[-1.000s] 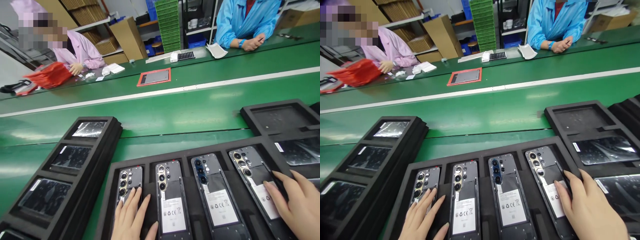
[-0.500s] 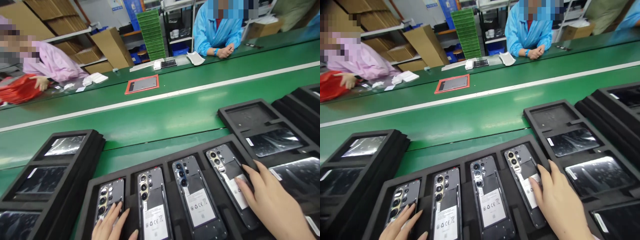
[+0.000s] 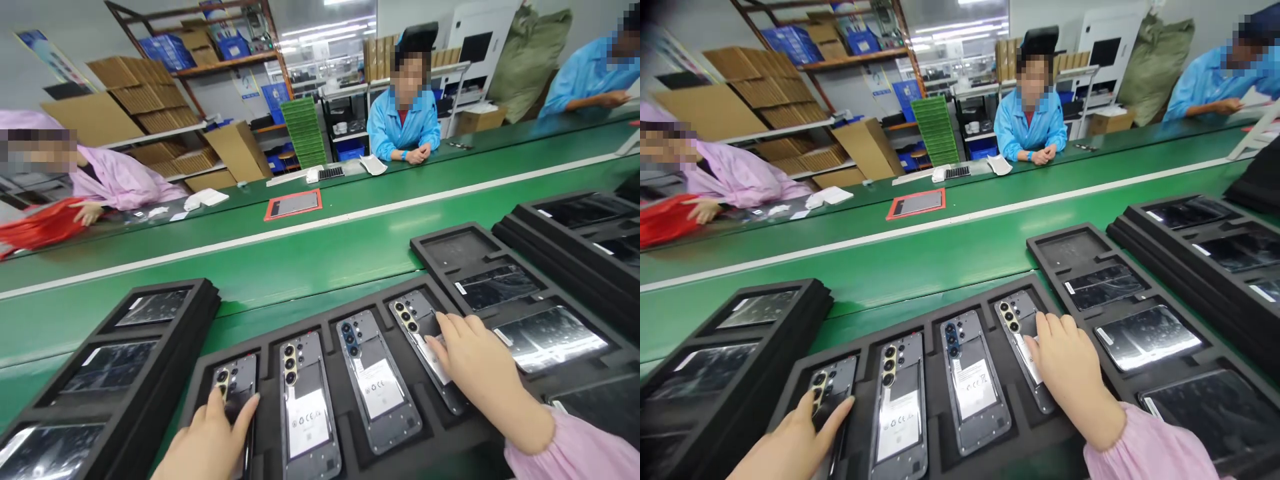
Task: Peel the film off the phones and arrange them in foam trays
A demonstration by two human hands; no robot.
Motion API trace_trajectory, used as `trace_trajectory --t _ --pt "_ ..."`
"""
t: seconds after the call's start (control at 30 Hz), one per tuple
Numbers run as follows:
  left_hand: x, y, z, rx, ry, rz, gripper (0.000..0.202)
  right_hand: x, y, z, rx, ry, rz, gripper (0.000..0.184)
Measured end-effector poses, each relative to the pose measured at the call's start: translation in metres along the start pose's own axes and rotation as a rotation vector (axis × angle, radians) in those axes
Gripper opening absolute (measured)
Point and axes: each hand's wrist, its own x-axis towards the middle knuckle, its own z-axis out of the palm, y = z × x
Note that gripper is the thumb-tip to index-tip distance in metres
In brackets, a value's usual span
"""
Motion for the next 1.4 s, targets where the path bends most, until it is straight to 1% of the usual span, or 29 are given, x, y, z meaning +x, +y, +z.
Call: trace_trajectory --t 0.07,0.1,0.17,0.23,0.33,0.4,0.43,0.5,0.53,0.57,0.6,0.63,0.67,0.7,0.77,0.83,0.9,0.97,1.03,1.13,1.23,1.33,1.4 --pt "0.011 0.015 -0.014 0.021 -0.108 -0.211 0.05 0.008 -0.007 -0.003 0.021 -0.125 0.07 0.026" --pt "0.016 0.021 -0.021 0.008 -0.149 -0.297 0.052 0.013 -0.01 -0.004 0.034 -0.153 0.096 0.027" --pt "0.022 0.028 -0.032 -0.044 -0.207 -0.393 0.054 0.023 -0.015 -0.006 0.07 -0.193 0.136 0.027" --pt "0.024 0.027 -0.038 -0.145 -0.25 -0.399 0.052 0.031 -0.015 -0.007 0.128 -0.243 0.174 0.027" --pt "0.019 0.015 -0.042 -0.476 -0.234 -0.294 0.039 0.041 -0.005 -0.011 0.276 -0.32 0.206 0.024" --pt "0.013 0.006 -0.045 -0.701 -0.196 -0.216 0.03 0.046 0.008 -0.016 0.422 -0.364 0.184 0.021" --pt "0.01 0.002 -0.049 -0.779 -0.159 -0.205 0.028 0.048 0.014 -0.019 0.495 -0.376 0.17 0.02" --pt "0.007 0.0 -0.057 -0.927 -0.075 -0.24 0.03 0.05 0.022 -0.027 0.605 -0.367 0.153 0.02" --pt "0.007 0.002 -0.061 -1.033 -0.043 -0.261 0.034 0.05 0.022 -0.032 0.677 -0.362 0.168 0.023" --pt "0.007 0.008 -0.063 -1.152 -0.043 -0.273 0.037 0.05 0.019 -0.035 0.772 -0.37 0.198 0.027" --pt "0.009 0.016 -0.063 -1.27 -0.078 -0.268 0.04 0.049 0.013 -0.037 0.88 -0.391 0.232 0.031" --pt "0.01 0.027 -0.061 -1.373 -0.154 -0.243 0.042 0.048 0.004 -0.038 0.989 -0.427 0.261 0.035" --pt "0.011 0.039 -0.057 -1.415 -0.24 -0.224 0.04 0.046 -0.007 -0.037 1.092 -0.474 0.286 0.037" --pt "0.012 0.05 -0.051 -1.409 -0.286 -0.21 0.037 0.044 -0.02 -0.034 1.138 -0.513 0.285 0.038" --pt "0.011 0.068 -0.038 -1.354 -0.341 -0.204 0.028 0.04 -0.042 -0.025 1.154 -0.563 0.245 0.036" --pt "0.008 0.075 -0.028 -1.279 -0.374 -0.211 0.021 0.038 -0.054 -0.014 1.116 -0.571 0.228 0.03" --pt "0.002 0.071 -0.025 -1.22 -0.37 -0.218 0.019 0.039 -0.056 -0.006 1.06 -0.519 0.217 0.026" --pt "-0.003 0.065 -0.026 -1.198 -0.347 -0.233 0.019 0.041 -0.054 0.0 1.024 -0.454 0.21 0.028" --pt "-0.005 0.063 -0.028 -1.207 -0.351 -0.267 0.018 0.042 -0.055 0.003 1.027 -0.436 0.216 0.027" --pt "-0.002 0.073 -0.025 -1.258 -0.404 -0.334 0.023 0.039 -0.066 0.007 1.101 -0.517 0.257 0.027" --pt "0.001 0.088 -0.019 -1.382 -0.424 -0.35 0.03 0.033 -0.079 0.01 1.25 -0.639 0.258 0.043" --pt "-0.001 0.094 -0.015 -1.529 -0.389 -0.321 0.039 0.027 -0.083 0.006 1.4 -0.692 0.243 0.054" --pt "-0.004 0.094 -0.018 -1.592 -0.342 -0.319 0.043 0.025 -0.082 -0.004 1.495 -0.683 0.29 0.058"
